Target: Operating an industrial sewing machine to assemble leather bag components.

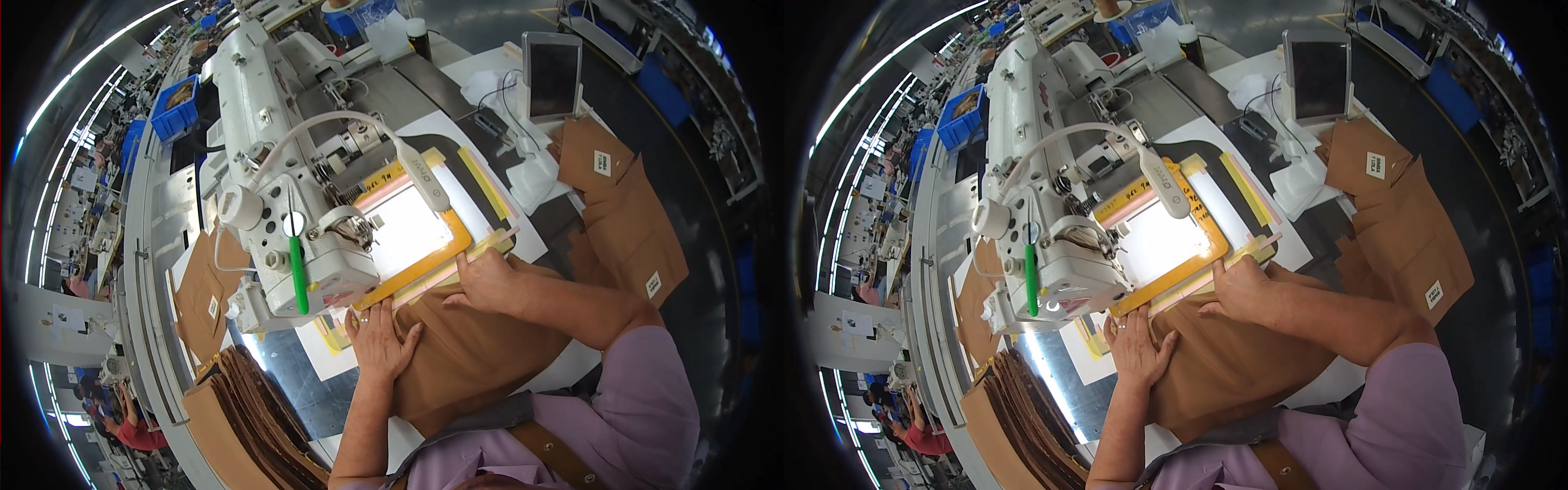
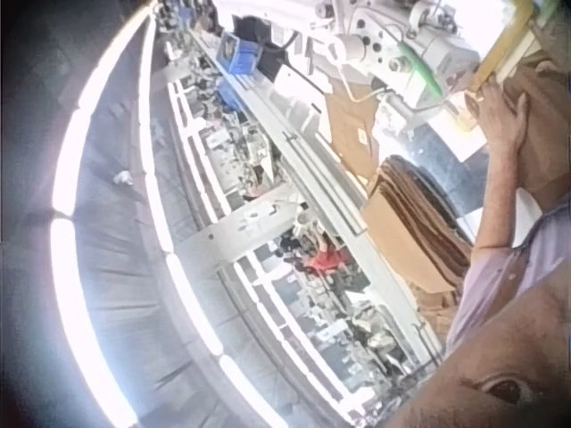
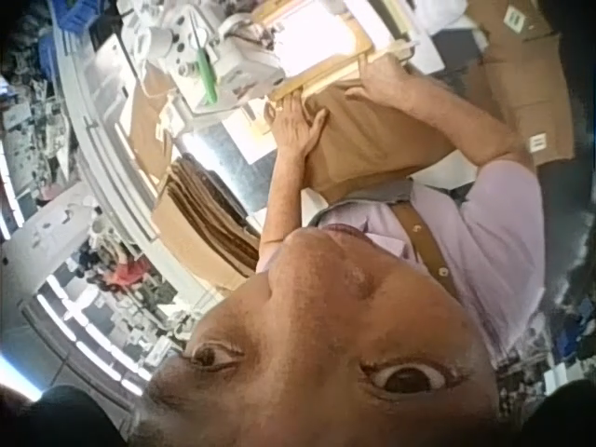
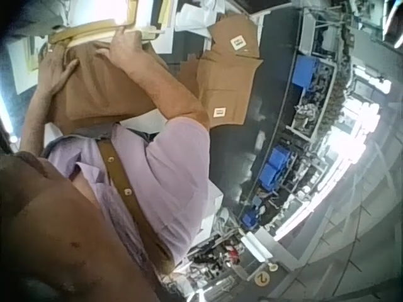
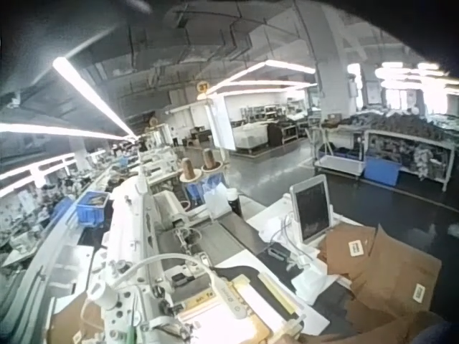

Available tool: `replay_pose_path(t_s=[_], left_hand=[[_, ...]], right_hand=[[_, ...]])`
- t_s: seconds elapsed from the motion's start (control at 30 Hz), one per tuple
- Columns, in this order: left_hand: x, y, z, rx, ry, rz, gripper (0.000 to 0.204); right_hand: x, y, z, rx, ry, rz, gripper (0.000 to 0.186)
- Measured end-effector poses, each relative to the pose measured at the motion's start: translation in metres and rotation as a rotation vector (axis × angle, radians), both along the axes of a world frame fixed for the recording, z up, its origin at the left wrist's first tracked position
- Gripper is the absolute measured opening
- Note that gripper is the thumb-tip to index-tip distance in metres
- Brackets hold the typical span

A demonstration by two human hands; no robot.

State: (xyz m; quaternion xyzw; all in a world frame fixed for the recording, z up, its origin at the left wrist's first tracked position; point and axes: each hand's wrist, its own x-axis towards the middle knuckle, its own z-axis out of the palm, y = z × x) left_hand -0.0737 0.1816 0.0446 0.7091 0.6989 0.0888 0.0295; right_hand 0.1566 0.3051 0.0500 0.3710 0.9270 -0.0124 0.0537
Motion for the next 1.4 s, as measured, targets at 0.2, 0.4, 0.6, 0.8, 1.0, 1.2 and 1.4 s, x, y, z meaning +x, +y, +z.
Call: replay_pose_path(t_s=[0.2, 0.4, 0.6, 0.8, 1.0, 1.2, 1.4], left_hand=[[0.002, -0.006, 0.002, -0.026, -0.021, 0.014, 0.082], [-0.003, -0.006, -0.007, 0.042, 0.016, -0.007, 0.078], [-0.004, 0.001, -0.004, 0.075, 0.042, 0.001, 0.078], [-0.002, 0.0, -0.009, 0.031, 0.048, 0.007, 0.078], [-0.001, -0.003, -0.012, 0.066, 0.003, -0.02, 0.081], [0.001, 0.0, -0.002, -0.016, -0.034, 0.026, 0.079], [-0.002, 0.002, -0.001, -0.013, -0.046, 0.033, 0.079]], right_hand=[[0.01, -0.004, 0.014, -0.137, 0.047, -0.085, 0.095], [0.043, -0.008, 0.015, -0.011, 0.432, -0.056, 0.066], [0.059, -0.019, 0.016, -0.026, 0.546, -0.082, 0.058], [0.027, 0.02, 0.031, 0.077, 0.677, 0.101, 0.036], [-0.041, 0.083, 0.017, -0.344, 0.51, 0.159, 0.02], [-0.072, 0.089, 0.028, -0.485, 0.339, 0.141, 0.031], [-0.083, 0.089, 0.043, -0.587, 0.155, 0.094, 0.05]])
